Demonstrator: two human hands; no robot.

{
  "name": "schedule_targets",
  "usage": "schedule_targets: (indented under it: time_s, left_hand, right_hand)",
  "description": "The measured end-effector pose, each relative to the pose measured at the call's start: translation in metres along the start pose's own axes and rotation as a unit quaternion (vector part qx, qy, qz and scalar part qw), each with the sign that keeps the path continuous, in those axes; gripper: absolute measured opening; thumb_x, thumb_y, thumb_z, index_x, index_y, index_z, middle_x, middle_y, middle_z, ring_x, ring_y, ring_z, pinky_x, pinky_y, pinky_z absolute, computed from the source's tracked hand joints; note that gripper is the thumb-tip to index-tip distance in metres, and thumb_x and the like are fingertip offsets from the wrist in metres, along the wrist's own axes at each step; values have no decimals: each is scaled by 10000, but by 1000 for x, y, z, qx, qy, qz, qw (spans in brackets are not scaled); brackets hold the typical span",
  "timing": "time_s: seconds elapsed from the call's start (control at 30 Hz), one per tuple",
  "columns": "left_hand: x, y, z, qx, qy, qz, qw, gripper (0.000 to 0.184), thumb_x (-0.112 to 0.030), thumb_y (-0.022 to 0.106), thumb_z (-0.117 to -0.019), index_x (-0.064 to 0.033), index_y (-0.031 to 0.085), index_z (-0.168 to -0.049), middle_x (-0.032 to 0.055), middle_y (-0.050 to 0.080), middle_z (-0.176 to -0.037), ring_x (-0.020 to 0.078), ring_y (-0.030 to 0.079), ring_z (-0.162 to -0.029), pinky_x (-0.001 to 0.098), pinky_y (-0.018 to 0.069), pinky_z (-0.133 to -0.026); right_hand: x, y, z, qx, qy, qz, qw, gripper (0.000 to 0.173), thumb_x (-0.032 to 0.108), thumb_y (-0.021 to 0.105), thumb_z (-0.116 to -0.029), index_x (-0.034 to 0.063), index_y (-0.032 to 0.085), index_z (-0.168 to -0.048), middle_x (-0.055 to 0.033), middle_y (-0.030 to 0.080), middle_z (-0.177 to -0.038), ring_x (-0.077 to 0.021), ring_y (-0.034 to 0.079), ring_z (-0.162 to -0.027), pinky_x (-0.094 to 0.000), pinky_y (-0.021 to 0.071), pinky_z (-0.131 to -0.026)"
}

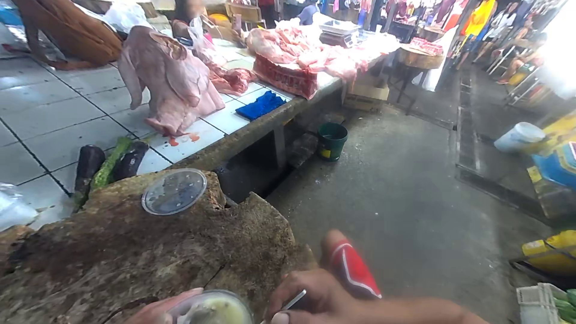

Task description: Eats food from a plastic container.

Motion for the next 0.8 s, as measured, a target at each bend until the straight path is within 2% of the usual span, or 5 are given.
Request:
schedule_targets:
  time_s: [0.07, 0.17, 0.3, 0.47, 0.8]
  left_hand:
    - [-4, -1, -1, -14, 3, -12, 1000, 397, -216, 406, -1098, 60, 646, -1253, 106, 698, -1202, 86, 658, -1092, 306, 541, -984]
    - [-4, -12, 11, -91, 26, -56, 994, 314, -282, 495, -1068, -137, 753, -1172, -66, 754, -1094, 31, 704, -1009, 238, 588, -909]
    - [-5, -18, 10, -77, -25, -36, 996, 314, -296, 501, -1074, -142, 743, -1203, -52, 750, -1090, 34, 698, -1008, 271, 593, -914]
    - [-4, -18, 11, -55, -17, -15, 998, 330, -317, 514, -1081, -112, 737, -1213, -16, 753, -1067, 49, 703, -975, 285, 598, -878]
    - [-13, -13, 14, -53, 32, -70, 996, 316, -319, 533, -1072, -138, 751, -1210, -34, 735, -1130, 38, 685, -1028, 257, 583, -911]
  right_hand:
    - [10, -5, -2, -8, 4, 11, 1000, 184, 107, 563, -1042, -58, 629, -1087, -110, 691, -959, -60, 665, -780, -233, 592, -714]
    - [21, -13, -3, -12, 9, 70, 997, 148, 180, 554, -1064, 95, 655, -1132, 18, 684, -940, -12, 639, -759, -195, 577, -684]
    - [19, -13, -6, 33, -7, 125, 992, 151, 274, 579, -1056, 209, 679, -1150, 73, 710, -1046, -51, 686, -778, -234, 610, -675]
    - [13, 11, -3, 95, -11, 154, 983, 168, 281, 583, -1054, 206, 675, -1174, 82, 694, -1080, -29, 680, -852, -200, 595, -719]
    - [7, 38, -8, 178, -34, 261, 948, 218, 284, 515, -1084, 117, 644, -1139, -3, 675, -1037, -13, 641, -942, -170, 547, -807]
Point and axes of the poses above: each hand's wrist, its own z-axis away from the middle knuckle, its own y-axis out of the palm, x = y × z, the point moved 7 cm from there along -z, towards the middle knuckle
